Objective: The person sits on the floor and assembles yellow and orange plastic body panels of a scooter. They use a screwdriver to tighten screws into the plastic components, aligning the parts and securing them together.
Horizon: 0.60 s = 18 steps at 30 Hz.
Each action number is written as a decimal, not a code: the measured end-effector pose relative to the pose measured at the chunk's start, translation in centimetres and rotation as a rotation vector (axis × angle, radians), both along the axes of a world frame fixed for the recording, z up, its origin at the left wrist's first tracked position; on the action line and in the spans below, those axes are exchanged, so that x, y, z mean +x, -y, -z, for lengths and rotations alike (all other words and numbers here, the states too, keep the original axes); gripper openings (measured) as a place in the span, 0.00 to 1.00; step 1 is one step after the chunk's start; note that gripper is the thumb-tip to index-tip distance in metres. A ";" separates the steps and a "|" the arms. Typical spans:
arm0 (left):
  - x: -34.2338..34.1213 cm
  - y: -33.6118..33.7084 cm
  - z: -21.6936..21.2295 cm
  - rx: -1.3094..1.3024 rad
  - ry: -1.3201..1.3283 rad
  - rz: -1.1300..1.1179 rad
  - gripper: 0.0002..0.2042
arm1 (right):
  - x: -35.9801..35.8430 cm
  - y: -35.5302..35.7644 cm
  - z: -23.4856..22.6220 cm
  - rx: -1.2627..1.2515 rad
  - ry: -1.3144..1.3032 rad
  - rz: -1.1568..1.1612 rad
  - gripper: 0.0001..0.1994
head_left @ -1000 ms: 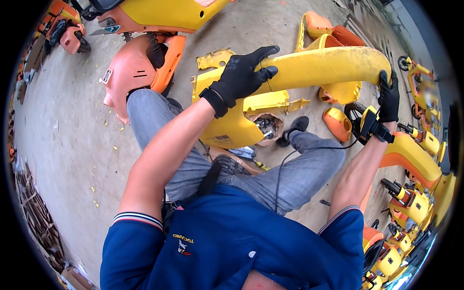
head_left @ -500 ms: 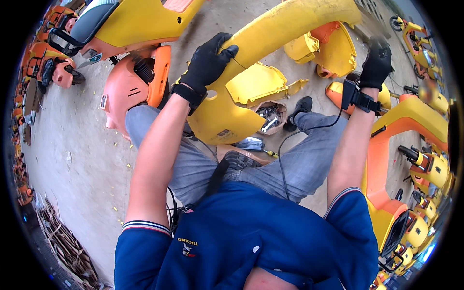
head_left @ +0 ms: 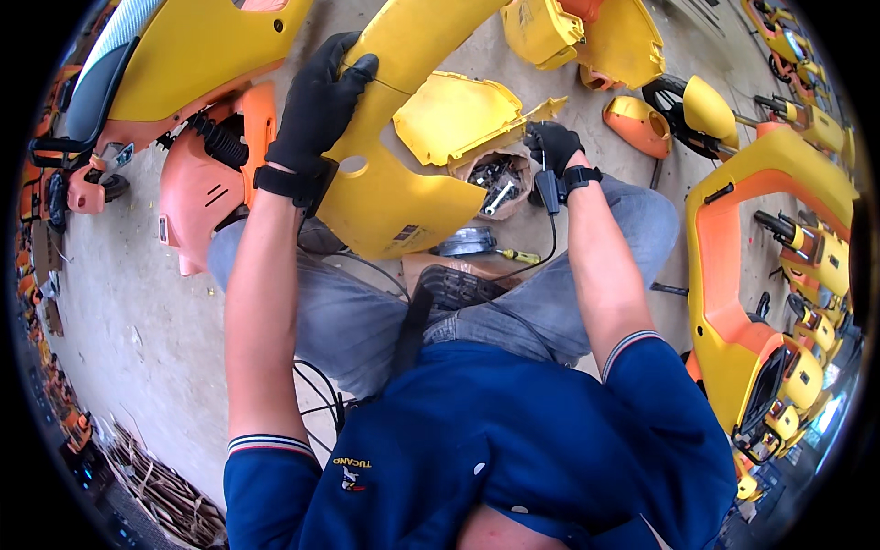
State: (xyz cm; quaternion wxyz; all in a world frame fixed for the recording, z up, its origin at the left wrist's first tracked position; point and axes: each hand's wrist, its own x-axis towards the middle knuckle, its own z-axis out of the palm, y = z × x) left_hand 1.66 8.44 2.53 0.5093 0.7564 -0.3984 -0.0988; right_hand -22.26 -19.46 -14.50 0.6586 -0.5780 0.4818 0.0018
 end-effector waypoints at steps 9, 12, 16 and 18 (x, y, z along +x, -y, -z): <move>0.2 0.9 -0.1 -0.062 -0.210 0.010 0.15 | -5.8 0.3 18.1 -1.025 -0.250 -1.232 0.09; -0.3 1.2 -0.5 -0.012 -0.332 -0.052 0.18 | -7.0 -0.2 22.0 -1.131 -0.279 -1.205 0.13; -0.7 1.8 -1.7 0.072 -0.349 -0.129 0.18 | -6.6 -1.0 23.7 -0.640 -0.421 -0.811 0.13; -0.4 1.8 -1.6 0.159 -0.245 -0.128 0.18 | -6.3 -1.4 24.4 -0.474 -0.462 -0.674 0.12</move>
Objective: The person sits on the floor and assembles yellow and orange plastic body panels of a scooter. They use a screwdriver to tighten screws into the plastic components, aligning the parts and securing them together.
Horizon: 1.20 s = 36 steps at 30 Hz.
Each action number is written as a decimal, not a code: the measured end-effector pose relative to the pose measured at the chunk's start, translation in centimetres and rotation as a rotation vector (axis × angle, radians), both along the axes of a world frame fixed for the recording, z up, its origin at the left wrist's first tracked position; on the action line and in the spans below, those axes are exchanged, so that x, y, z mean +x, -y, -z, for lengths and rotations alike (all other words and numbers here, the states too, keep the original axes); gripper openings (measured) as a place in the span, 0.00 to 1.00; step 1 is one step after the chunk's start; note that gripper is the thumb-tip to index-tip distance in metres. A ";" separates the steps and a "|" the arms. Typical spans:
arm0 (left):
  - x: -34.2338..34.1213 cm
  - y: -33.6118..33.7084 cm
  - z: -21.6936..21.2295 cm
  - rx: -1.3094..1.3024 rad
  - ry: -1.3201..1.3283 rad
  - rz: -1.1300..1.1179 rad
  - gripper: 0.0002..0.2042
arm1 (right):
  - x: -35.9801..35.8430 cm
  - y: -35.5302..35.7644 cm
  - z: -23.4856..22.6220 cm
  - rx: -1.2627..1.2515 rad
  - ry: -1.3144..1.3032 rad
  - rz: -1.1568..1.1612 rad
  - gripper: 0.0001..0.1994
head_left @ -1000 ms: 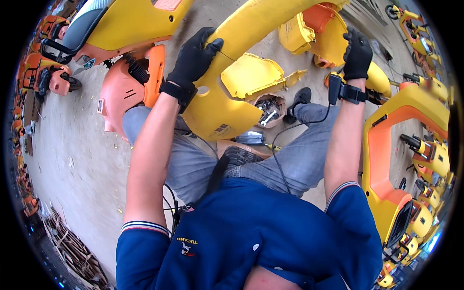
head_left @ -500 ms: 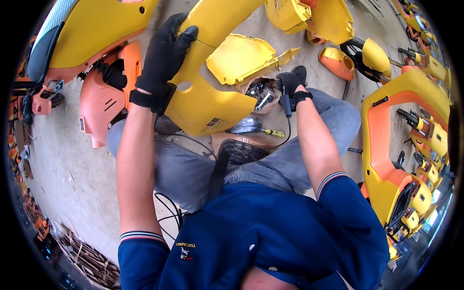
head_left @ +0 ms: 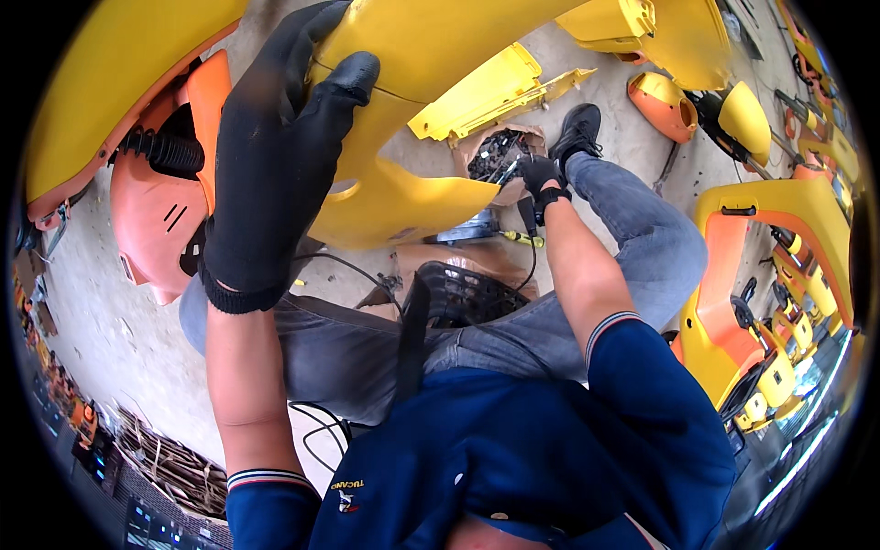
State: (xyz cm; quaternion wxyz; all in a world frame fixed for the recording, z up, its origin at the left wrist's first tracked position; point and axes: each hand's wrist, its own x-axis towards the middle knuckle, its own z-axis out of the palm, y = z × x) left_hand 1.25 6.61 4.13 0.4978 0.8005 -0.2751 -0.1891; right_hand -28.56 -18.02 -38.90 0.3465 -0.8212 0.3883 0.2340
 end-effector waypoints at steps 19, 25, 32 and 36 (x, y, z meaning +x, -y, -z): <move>1.9 0.3 1.8 0.117 0.201 0.011 0.20 | 3.4 -3.3 2.1 -0.266 -0.019 0.321 0.15; 2.2 0.4 1.8 0.163 0.251 0.005 0.21 | 3.2 -3.4 4.3 -0.321 -0.165 -0.142 0.18; 1.9 0.9 1.6 0.286 0.331 -0.059 0.23 | 4.2 -4.1 5.7 -0.301 -0.237 -0.139 0.18; 1.3 5.0 0.1 0.411 0.213 -0.161 0.22 | 2.9 -4.7 7.4 -0.277 -0.172 0.189 0.18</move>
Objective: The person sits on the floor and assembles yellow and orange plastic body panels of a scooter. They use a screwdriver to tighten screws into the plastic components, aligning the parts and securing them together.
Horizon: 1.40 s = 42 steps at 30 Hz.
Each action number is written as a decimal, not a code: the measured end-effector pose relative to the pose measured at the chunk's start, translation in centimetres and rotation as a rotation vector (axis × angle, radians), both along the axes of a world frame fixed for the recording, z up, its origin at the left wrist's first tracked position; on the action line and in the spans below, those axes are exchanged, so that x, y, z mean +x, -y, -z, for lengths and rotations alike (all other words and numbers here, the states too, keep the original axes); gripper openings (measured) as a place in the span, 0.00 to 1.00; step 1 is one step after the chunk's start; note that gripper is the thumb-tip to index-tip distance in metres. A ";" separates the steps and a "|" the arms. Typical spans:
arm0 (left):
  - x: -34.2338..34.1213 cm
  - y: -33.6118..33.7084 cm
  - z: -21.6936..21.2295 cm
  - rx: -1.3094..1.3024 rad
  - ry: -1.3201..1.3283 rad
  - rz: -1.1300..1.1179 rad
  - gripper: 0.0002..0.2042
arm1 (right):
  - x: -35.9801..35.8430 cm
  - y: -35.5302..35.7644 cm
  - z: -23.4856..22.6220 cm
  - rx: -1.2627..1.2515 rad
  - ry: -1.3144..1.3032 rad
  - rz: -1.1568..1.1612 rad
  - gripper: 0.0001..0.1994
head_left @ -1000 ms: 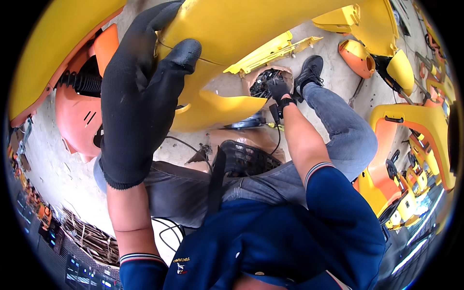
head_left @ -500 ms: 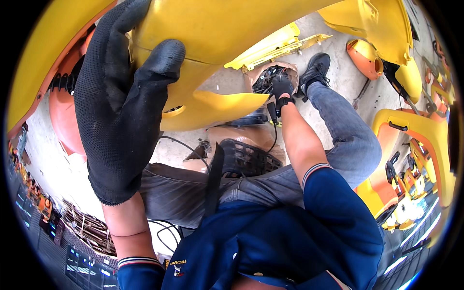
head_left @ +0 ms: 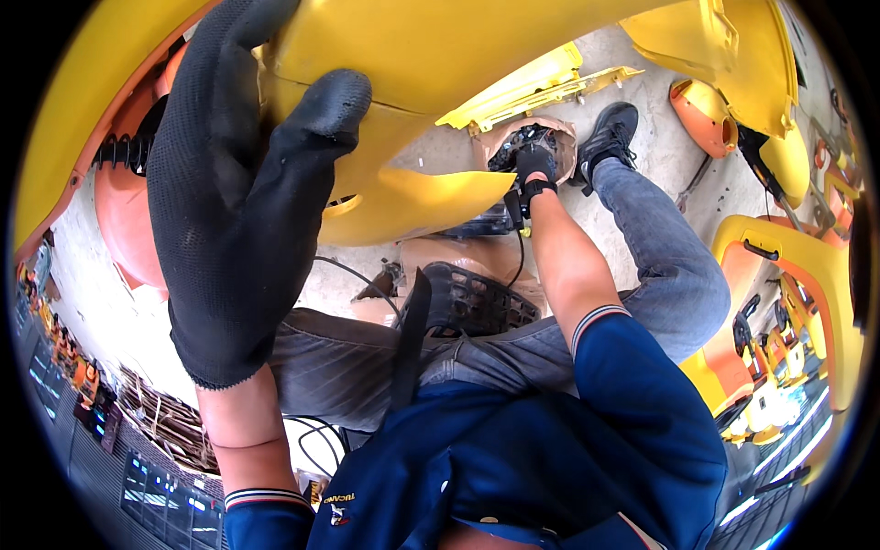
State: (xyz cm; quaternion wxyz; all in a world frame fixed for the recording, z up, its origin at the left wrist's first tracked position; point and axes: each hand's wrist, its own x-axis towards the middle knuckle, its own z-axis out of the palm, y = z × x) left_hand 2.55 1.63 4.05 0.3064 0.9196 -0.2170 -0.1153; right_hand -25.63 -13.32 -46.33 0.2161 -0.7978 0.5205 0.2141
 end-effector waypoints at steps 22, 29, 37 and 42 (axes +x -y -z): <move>2.0 -3.9 3.1 -0.290 -0.028 0.240 0.20 | 2.3 -4.9 -7.6 0.148 -0.053 0.033 0.29; 1.9 -3.6 3.1 -0.262 -0.023 0.227 0.20 | 2.7 -0.3 -7.1 -0.120 0.084 0.226 0.25; 1.9 -3.5 3.2 -0.368 -0.057 0.267 0.20 | 0.8 1.2 -4.8 0.106 0.142 0.128 0.25; 2.0 -3.9 3.5 -0.345 -0.053 0.233 0.20 | 2.6 -3.0 -8.2 0.179 0.055 0.081 0.36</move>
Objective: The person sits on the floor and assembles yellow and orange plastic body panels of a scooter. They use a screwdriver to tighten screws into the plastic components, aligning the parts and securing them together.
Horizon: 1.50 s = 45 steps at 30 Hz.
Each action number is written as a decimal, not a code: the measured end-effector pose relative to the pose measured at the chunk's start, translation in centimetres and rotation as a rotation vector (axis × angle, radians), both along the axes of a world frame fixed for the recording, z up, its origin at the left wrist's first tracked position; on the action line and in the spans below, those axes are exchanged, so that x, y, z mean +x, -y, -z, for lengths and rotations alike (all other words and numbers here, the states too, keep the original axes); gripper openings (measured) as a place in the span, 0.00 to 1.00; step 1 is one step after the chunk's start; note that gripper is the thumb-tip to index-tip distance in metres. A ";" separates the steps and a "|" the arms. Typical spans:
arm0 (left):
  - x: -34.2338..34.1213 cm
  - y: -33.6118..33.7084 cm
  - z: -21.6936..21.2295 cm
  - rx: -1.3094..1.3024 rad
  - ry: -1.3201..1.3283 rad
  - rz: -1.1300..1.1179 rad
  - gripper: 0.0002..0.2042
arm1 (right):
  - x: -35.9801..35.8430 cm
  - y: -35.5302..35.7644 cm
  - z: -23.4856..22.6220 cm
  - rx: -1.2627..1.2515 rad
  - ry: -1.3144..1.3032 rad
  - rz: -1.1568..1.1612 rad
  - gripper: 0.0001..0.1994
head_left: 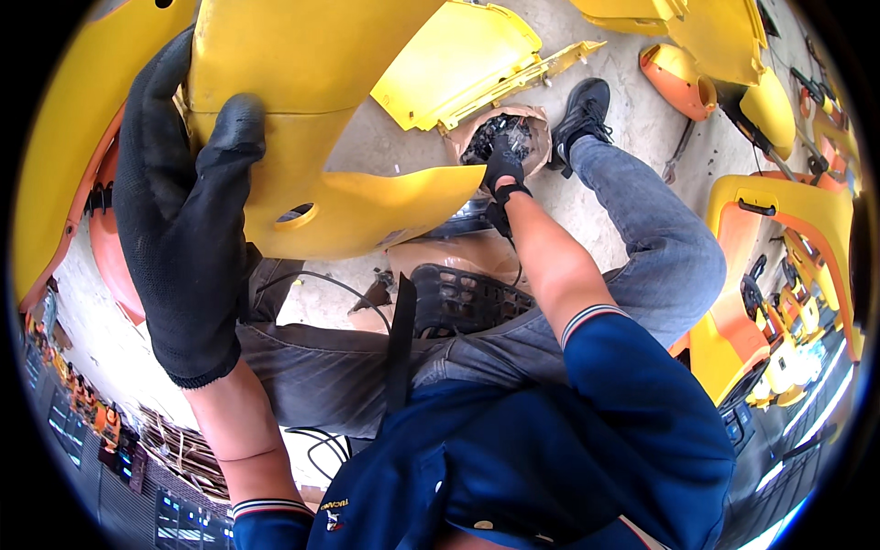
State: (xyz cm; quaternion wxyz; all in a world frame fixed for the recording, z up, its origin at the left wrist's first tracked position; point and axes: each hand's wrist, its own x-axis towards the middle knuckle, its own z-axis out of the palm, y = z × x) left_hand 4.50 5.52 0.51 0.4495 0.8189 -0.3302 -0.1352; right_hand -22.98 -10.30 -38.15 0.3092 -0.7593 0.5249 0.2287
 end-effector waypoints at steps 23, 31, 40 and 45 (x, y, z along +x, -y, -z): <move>0.1 0.1 -0.4 0.050 0.036 0.017 0.21 | -0.8 2.3 2.8 0.052 0.125 0.039 0.19; 0.4 -0.2 -0.6 0.169 0.088 -0.013 0.21 | 1.6 1.0 3.4 0.038 -0.175 0.103 0.29; 0.2 0.0 -0.5 0.139 0.087 -0.024 0.22 | 1.1 0.9 8.5 -0.048 -0.194 -0.016 0.19; 0.4 0.3 -0.5 0.087 0.063 -0.006 0.21 | -0.5 0.3 9.1 -0.023 -0.147 -0.041 0.16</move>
